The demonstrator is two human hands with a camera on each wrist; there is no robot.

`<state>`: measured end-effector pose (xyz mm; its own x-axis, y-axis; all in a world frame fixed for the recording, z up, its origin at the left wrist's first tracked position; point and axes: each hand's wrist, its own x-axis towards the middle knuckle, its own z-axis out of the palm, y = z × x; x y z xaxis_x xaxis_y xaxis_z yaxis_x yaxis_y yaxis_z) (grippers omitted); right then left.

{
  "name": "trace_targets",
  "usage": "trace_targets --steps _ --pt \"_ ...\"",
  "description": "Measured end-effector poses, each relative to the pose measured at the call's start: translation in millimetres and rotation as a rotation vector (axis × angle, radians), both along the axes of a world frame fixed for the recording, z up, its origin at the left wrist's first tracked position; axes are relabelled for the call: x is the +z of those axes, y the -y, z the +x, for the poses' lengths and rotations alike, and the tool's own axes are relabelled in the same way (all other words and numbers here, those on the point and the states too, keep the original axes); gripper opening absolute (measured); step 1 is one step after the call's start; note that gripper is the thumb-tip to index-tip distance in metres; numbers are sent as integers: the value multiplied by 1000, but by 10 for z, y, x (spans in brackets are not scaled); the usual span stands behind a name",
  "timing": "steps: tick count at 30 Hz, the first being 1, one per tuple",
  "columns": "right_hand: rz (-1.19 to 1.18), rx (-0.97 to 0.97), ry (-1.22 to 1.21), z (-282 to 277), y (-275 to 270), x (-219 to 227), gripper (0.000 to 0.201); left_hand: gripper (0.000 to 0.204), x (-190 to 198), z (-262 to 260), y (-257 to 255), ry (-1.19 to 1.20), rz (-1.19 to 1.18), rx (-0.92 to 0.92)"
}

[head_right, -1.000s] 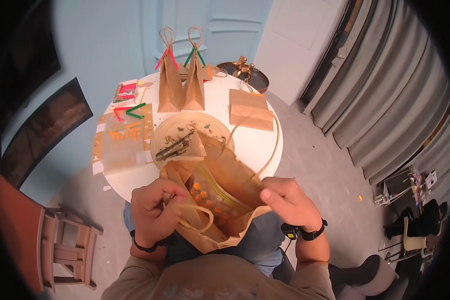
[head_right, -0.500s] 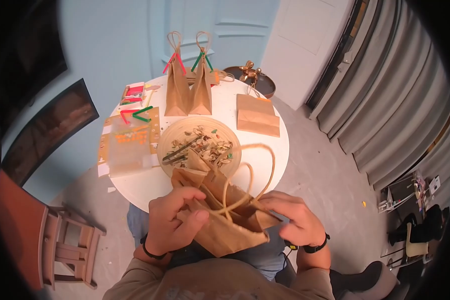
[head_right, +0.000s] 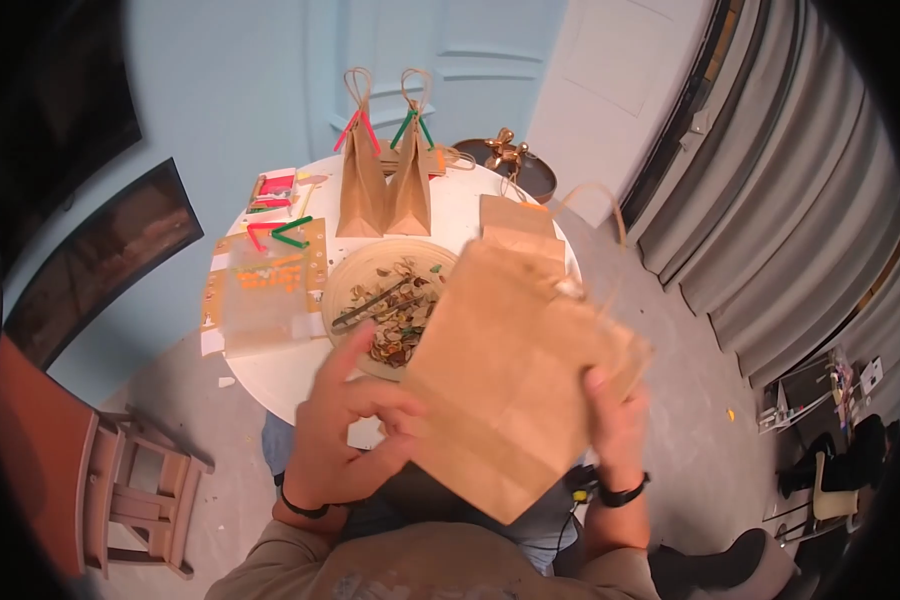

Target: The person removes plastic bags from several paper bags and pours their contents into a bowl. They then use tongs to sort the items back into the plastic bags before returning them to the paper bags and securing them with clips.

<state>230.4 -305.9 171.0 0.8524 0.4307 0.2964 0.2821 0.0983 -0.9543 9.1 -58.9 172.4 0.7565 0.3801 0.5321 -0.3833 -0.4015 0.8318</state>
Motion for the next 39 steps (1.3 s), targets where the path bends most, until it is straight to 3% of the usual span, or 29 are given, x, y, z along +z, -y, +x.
trace_targets --steps 4,6,8,9,11,17,20,22,25,31,34,37,39 --pt "109 -250 195 620 -228 529 52 89 28 -46 -165 36 -11 114" --pt "185 -446 262 1276 -451 594 42 90 68 -54 -240 0 22 160" --pt "-6 -243 428 1543 -794 976 42 78 62 -46 -291 12 11 195" --pt "-19 -272 459 1727 -1033 1046 46 65 42 -38 -309 46 -18 208" --pt "-29 -303 522 2229 -1583 993 53 59 14 -32 -349 72 -54 224" --pt "-315 -498 791 3121 -3009 688 65 84 -10 23 -463 43 -130 251" --pt "-272 -480 699 3163 -3535 324 69 88 -40 39 -539 17 -129 270" --pt "-393 -514 756 3413 -3884 -203 68 87 -54 52 -570 14 -127 283" --pt "-516 -311 605 3159 -4033 -557 68 87 -66 44 -602 -4 -134 294" --pt "-519 -245 494 2961 -4046 -414 69 87 -75 35 -629 -27 -134 288" --pt "-538 -343 577 2871 -3941 -359 59 87 -69 30 -621 -20 -118 292" --pt "-369 -500 736 2632 -3740 -278 40 87 -71 -5 -624 -5 -117 299" --pt "-238 -418 797 2399 -3681 -202 33 86 -80 -18 -632 11 -129 297"
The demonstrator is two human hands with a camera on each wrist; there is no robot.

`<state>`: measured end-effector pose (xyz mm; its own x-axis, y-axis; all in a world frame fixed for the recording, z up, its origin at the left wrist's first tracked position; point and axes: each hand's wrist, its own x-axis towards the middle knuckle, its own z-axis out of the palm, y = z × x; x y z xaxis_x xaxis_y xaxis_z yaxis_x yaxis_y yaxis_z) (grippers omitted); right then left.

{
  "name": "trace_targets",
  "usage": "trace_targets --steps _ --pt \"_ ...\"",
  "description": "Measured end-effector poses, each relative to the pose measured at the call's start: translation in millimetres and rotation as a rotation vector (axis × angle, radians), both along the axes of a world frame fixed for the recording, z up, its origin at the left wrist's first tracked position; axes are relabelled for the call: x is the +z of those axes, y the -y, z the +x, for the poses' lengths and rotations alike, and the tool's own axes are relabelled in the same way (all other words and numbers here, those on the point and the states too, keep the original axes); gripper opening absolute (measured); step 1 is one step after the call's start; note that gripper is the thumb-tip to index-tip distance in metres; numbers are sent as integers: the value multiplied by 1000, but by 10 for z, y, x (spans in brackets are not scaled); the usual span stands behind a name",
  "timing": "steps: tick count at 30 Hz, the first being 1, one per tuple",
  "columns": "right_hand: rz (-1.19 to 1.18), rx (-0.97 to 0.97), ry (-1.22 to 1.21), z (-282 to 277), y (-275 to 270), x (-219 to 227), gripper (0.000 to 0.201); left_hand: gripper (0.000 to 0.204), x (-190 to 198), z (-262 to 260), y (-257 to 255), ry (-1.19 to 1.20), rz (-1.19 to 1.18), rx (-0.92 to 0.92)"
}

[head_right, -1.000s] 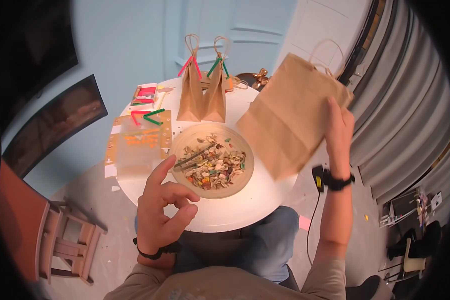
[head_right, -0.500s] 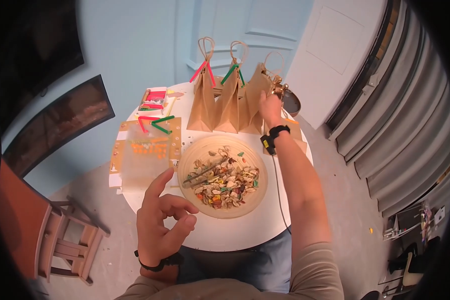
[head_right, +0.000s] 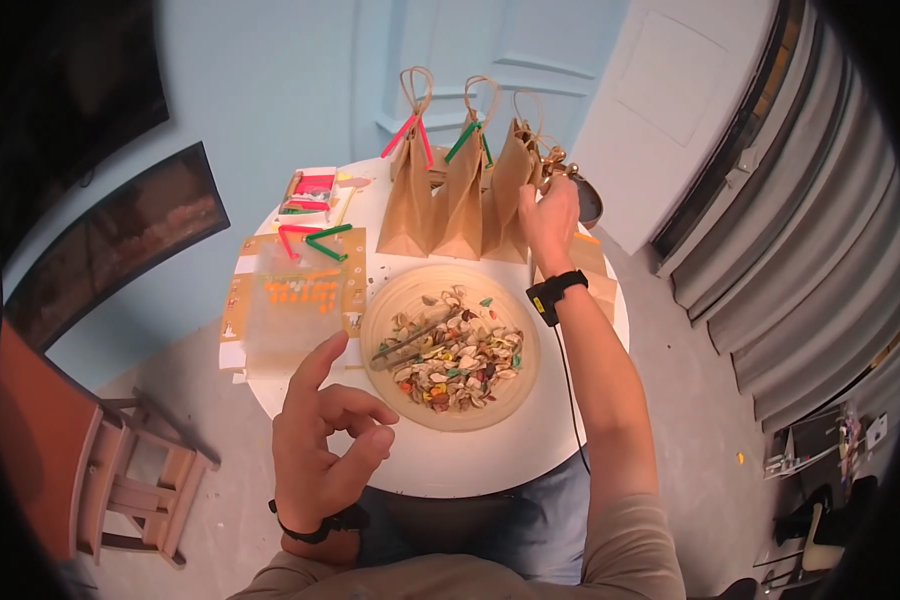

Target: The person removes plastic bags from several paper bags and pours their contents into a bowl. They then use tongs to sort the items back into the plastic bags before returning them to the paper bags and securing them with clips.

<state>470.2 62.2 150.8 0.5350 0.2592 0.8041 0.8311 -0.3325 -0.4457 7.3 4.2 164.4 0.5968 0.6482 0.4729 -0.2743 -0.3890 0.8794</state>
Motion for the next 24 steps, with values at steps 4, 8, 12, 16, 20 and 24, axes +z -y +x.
trace_targets --steps 4,8,12,16,20,24 --pt "-299 334 -7 -578 -159 120 27 85 -15 -31 -11 -9 18 11" --pt "-760 655 -20 -1048 -794 -32 30 88 61 -90 0 -94 -34 -38" --pt "-859 767 -4 -1493 -1594 -388 32 87 73 -94 -26 -113 -68 -61" --pt "-1004 714 5 -1800 -2171 -780 39 88 37 -111 -119 -97 -68 -56" --pt "-1184 657 -59 -1810 -2461 -977 40 87 22 -124 -155 -86 -62 -12" --pt "-1029 697 -37 -1740 -2257 -741 37 87 15 -160 -143 -80 -40 25"
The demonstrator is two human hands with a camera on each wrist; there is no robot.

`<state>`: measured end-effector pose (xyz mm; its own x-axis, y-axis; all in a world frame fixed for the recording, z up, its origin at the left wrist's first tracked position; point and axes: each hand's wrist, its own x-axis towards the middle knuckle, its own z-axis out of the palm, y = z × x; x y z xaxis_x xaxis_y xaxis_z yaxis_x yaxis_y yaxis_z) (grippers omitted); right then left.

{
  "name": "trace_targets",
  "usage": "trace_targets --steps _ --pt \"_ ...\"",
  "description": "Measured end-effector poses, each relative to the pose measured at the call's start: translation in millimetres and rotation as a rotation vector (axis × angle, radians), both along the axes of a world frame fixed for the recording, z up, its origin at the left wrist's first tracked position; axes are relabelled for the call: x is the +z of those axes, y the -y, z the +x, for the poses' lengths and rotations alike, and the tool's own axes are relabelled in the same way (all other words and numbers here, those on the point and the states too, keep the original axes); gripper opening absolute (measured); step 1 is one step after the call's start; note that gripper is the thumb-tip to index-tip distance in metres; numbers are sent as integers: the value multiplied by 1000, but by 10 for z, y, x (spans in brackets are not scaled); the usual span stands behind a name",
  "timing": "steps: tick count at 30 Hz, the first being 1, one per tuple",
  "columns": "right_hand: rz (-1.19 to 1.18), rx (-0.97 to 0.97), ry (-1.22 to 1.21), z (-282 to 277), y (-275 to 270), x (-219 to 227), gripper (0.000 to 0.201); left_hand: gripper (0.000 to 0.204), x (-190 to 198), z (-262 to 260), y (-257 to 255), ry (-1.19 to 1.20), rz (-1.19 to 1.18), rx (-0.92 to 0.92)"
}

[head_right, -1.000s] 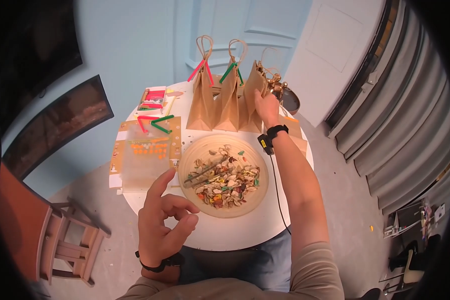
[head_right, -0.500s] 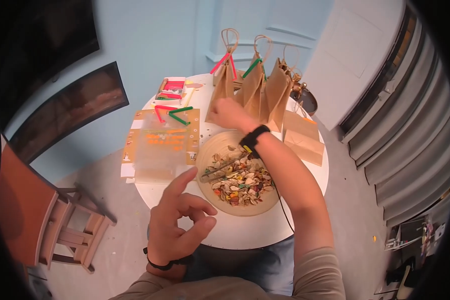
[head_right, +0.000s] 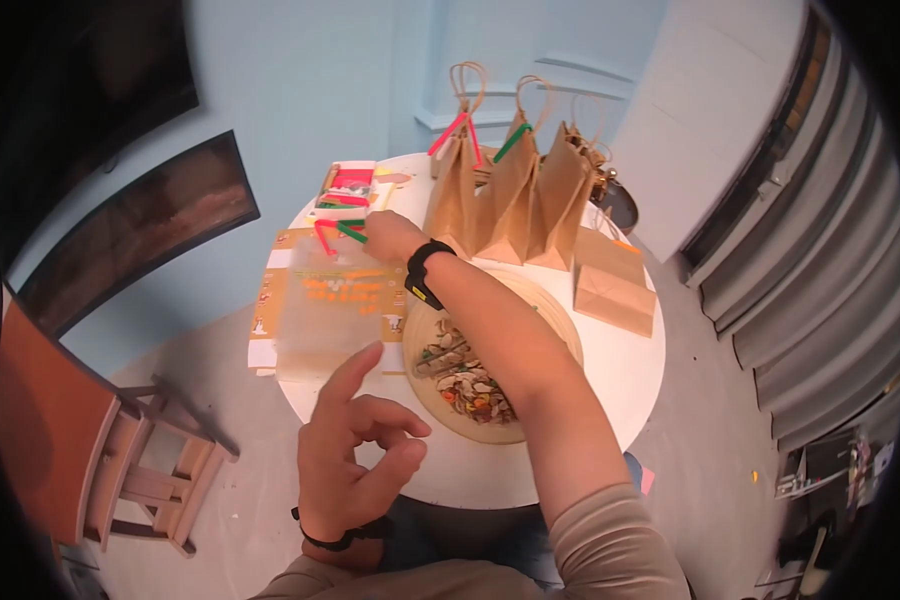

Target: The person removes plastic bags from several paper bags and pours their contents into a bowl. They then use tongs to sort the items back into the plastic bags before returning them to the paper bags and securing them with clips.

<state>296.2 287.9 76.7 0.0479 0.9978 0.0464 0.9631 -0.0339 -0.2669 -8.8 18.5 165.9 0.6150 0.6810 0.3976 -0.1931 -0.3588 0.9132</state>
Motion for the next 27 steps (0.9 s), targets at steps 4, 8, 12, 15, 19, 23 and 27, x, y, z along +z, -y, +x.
trace_targets --steps 4,8,12,15,19,23,27 --pt "424 49 -113 124 797 633 30 88 60 -61 50 14 -49 5" --pt "779 -221 -503 809 1915 1207 29 88 50 -66 100 21 -6 -20" --pt "1232 -463 -1094 1740 2562 1183 28 88 49 -10 149 26 11 -36" --pt "1267 -663 -1448 2466 2807 835 26 88 33 39 161 31 33 -44" --pt "1104 -821 -1651 2967 2674 362 26 87 26 95 194 4 53 -45" --pt "978 -751 -1750 3026 2346 370 25 83 13 167 212 33 30 -28" --pt "870 -581 -1668 2904 2181 609 26 84 -8 217 185 33 29 -26"
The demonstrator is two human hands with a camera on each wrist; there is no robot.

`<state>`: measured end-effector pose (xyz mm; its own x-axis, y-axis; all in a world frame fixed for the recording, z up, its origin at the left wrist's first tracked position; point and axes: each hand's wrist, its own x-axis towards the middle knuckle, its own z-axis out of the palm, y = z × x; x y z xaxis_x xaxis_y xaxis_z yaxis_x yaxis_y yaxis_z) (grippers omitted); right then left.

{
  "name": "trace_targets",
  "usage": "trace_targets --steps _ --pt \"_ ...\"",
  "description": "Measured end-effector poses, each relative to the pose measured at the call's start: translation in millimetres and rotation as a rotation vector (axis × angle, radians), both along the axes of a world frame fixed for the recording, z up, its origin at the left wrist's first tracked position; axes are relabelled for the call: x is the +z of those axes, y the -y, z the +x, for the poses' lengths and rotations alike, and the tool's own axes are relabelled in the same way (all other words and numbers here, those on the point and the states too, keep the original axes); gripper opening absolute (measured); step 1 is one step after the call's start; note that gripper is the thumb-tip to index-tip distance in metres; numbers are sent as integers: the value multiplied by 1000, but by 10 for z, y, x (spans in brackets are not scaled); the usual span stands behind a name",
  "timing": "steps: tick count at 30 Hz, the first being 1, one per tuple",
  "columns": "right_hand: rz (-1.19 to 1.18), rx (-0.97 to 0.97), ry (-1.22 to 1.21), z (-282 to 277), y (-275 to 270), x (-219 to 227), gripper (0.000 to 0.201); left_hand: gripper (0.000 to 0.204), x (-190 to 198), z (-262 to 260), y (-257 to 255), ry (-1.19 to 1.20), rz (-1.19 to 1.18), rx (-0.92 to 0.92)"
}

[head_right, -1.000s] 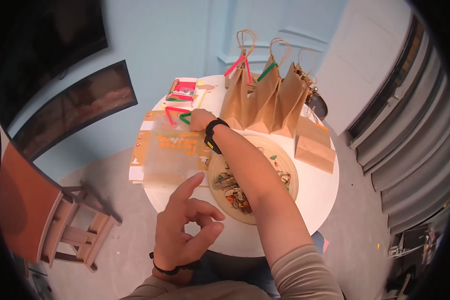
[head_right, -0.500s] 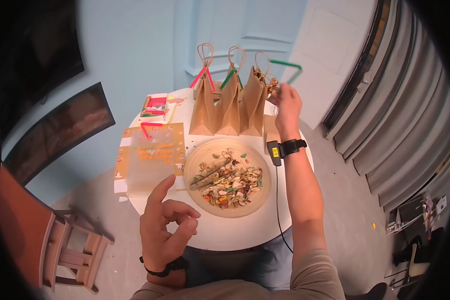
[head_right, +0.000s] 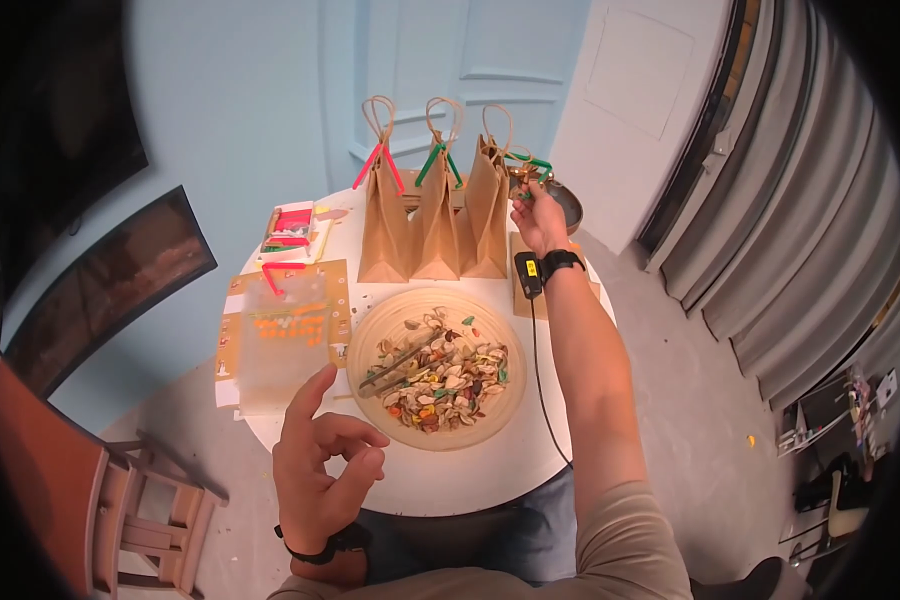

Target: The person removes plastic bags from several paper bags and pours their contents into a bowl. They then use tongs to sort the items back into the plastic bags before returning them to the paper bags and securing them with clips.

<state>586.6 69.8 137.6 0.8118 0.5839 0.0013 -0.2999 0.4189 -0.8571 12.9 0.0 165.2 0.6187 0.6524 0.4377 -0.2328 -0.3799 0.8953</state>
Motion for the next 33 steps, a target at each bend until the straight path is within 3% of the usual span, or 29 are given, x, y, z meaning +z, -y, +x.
trace_targets --steps 11,15,20,26,29,33 --pt "-199 216 440 51 -17 322 28 85 -28 56 -24 -13 -20 -30" --pt "-403 137 640 94 -104 369 30 88 -7 46 -28 -53 -23 -41" --pt "-628 -6 1059 612 -368 50 34 90 -10 56 -40 -80 -32 -53" --pt "-856 -193 1209 343 -284 184 43 91 -24 75 -62 -88 -7 -57" --pt "-821 -241 1228 300 -255 149 48 95 2 74 -67 -133 -8 -61" --pt "-934 -201 1200 239 61 113 52 95 -7 70 -52 -156 34 -41"
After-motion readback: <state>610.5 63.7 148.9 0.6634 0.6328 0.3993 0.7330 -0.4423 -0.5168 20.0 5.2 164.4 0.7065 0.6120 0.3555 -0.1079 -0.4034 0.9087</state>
